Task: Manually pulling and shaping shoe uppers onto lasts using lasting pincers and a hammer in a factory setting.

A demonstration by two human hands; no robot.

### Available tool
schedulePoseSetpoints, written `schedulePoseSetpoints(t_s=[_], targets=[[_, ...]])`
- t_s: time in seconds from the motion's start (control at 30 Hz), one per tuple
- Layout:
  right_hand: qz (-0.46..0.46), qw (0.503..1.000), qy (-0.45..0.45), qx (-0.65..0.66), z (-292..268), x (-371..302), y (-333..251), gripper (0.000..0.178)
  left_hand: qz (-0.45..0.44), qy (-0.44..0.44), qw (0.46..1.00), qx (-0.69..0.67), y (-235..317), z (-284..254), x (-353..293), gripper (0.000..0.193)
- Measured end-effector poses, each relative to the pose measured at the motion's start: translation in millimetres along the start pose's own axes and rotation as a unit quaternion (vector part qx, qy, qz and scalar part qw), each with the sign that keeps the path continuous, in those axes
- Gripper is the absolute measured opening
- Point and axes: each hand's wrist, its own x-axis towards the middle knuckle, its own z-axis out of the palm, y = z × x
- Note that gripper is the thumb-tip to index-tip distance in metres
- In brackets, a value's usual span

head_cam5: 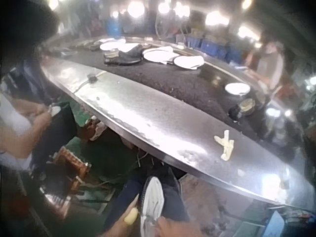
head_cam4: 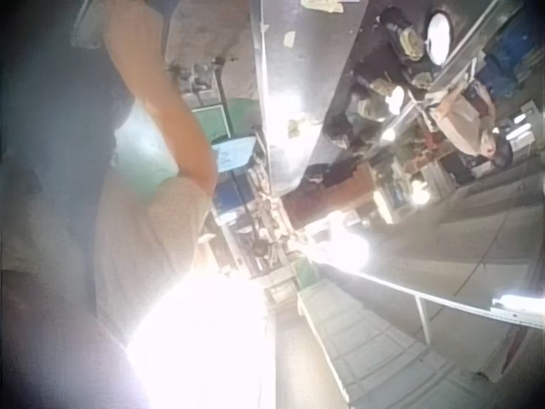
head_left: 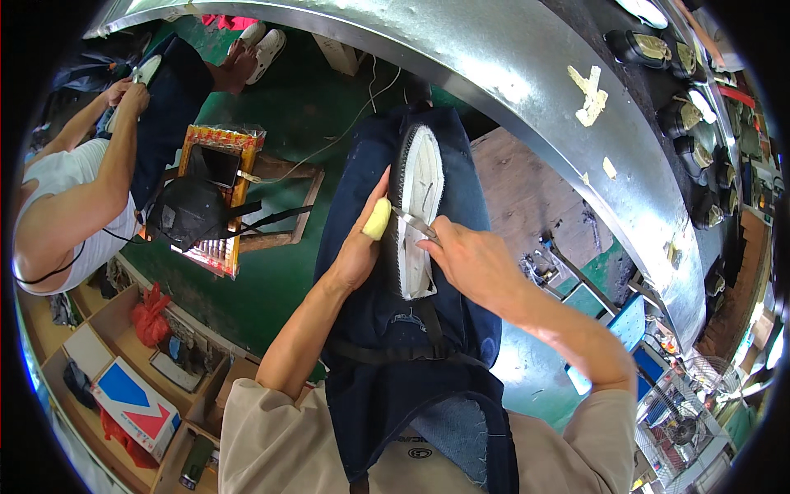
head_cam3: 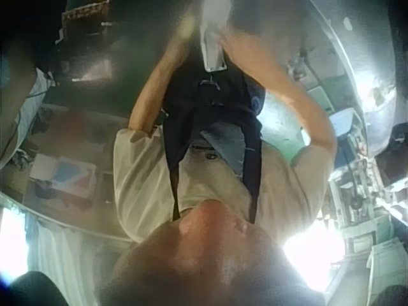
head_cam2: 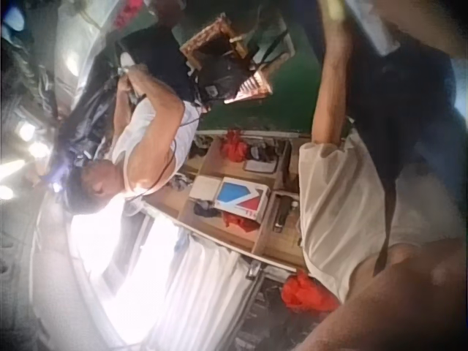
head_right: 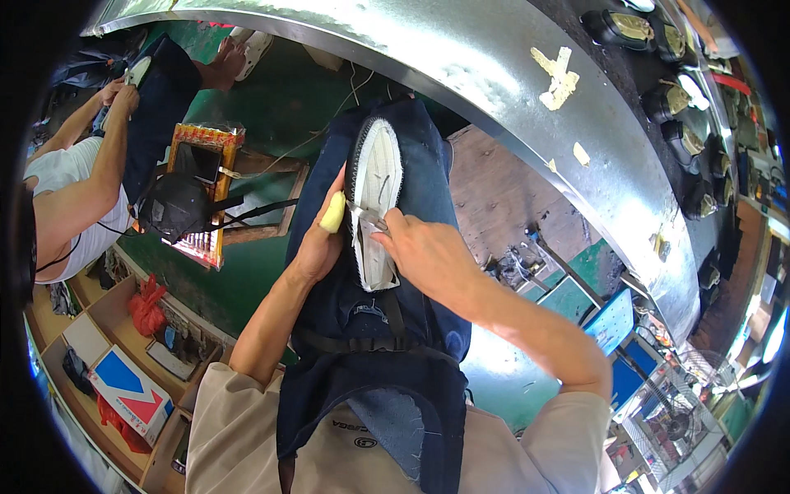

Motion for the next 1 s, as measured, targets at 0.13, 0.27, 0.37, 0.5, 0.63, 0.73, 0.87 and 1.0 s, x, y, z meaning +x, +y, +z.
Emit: schedulePoseSetpoints(t_s=[0.13, 0.27, 0.37, 0.5, 0.63, 0.73, 0.87, 1.0], targets=[[0.089, 0.986, 0.077, 0.116, 35.5, -2.8, -15.3, 0.029, -0.034, 0.000, 0.999, 0.006, -17.5, -18.7, 3.6, 0.069], [0.149, 0.954, 0.052, 0.254, 33.7, 3.9, -26.3, 0.028, 0.017, 0.041, 0.983, 0.180, -15.9, -20.2, -5.4, 0.060], [0.251, 0.837, -0.078, 0.479, 9.0, 7.9, -27.1, 0.027, 0.057, 0.064, 0.939, 0.334, -8.5, -24.3, -6.4, 0.059], [0.149, 0.921, -0.094, 0.348, -17.2, -8.4, 1.8, 0.029, 0.013, 0.038, 0.890, 0.454, 29.8, 1.5, -1.6, 0.059], [-0.053, 0.984, -0.170, 0.017, -17.1, -11.8, -9.2, 0.031, -0.079, 0.025, 0.886, 0.457, 51.1, 14.2, 2.0, 0.075], [-0.094, 0.987, -0.133, 0.002, -3.1, -18.2, 2.4, 0.033, 0.020, 0.057, 0.896, 0.440, 24.0, 1.0, -1.2, 0.055], [0.152, 0.880, -0.337, 0.300, -20.0, -13.1, 8.2, 0.041, 0.018, 0.029, 0.935, 0.354, 11.1, -2.6, -6.1, 0.067], [0.032, 0.944, -0.281, 0.171, -23.0, -33.8, 21.7, 0.038, 0.065, -0.019, 0.937, 0.343, 4.9, -4.2, -27.1, 0.109]])
